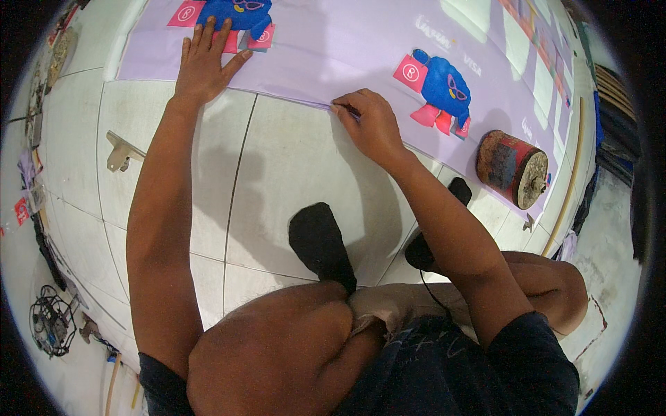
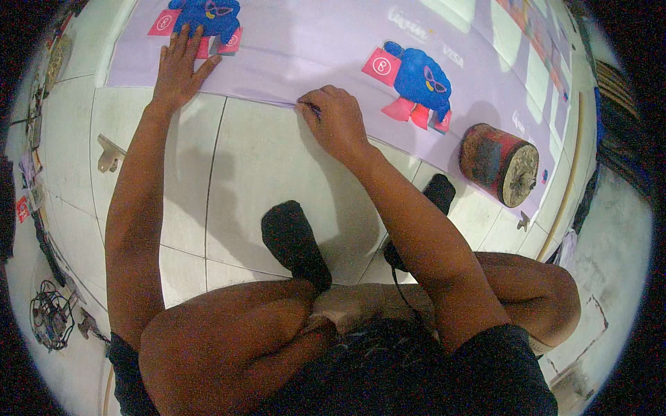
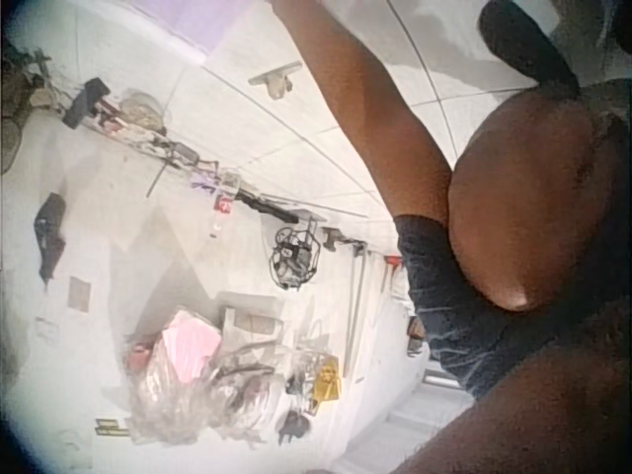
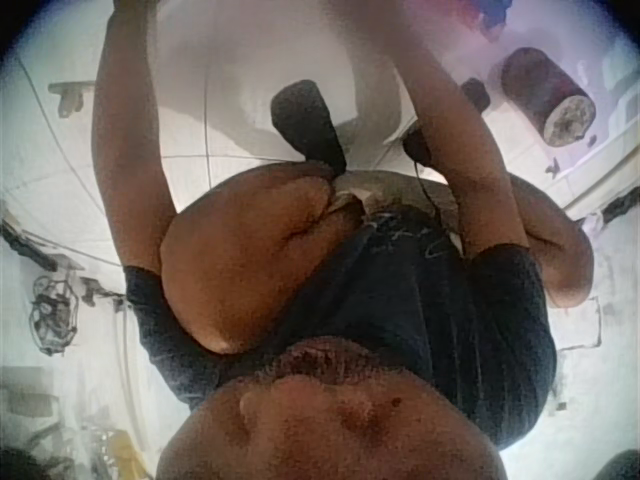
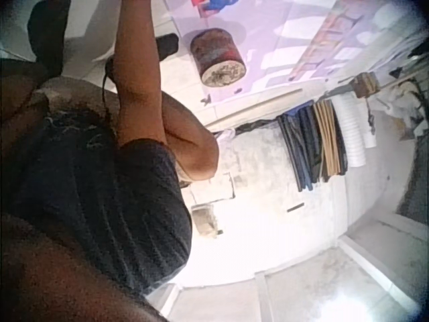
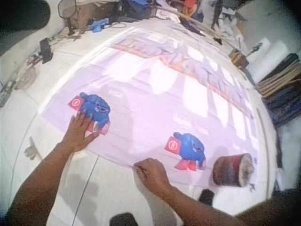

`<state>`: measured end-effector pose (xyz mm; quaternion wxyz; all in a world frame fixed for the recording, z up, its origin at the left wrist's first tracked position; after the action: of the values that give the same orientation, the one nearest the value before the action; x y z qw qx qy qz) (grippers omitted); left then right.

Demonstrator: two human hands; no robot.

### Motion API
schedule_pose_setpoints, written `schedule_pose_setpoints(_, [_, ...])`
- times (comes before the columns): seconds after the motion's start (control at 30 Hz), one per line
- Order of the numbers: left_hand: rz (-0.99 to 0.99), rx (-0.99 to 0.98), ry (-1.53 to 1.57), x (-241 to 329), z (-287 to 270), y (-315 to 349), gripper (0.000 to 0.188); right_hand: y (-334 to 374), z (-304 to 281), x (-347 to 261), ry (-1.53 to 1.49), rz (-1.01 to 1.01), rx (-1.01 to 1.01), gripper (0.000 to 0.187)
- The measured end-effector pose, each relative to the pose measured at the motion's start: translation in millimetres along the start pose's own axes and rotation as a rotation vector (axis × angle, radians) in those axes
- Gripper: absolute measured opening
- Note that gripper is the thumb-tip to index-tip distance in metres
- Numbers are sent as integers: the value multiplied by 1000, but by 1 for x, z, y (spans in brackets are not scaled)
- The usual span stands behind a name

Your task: The person measures, cuts, and aligns fabric panels by hand using shears and a long wooden guide.

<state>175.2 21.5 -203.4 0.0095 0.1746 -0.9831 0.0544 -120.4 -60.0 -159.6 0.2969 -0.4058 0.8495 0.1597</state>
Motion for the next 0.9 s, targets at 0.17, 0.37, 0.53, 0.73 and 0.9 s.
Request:
schedule_pose_setpoints(0.17, [15,12,1,0,0,0,82,-1,1,4,-27,80,-4,16])
schedule_pose_setpoints(0.37, [9,21,15,-2,1,-1,83,-2,4,2,10,98,-8,17])
schedule_pose_setpoints(0.53, [15,28,-3,0,3,-1,83,3,6,-1,89,76,22,15])
schedule_pose_setpoints(0.73, [9,152,59,0,-11,3,79,5,6,-10,143,-21,92,9])
schedule_pose_setpoints(0.9, [185,117,175,46,-23,26,73,10,7,-11,199,-116,127,9])
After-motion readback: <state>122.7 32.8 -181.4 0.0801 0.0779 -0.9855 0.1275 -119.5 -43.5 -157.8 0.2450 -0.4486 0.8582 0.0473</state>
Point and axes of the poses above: each hand's wrist, its own y-axis away from the middle knuckle, its own z-axis out of the palm, x = y × z, the point moved 5 cm from there along -y, towards the middle knuckle
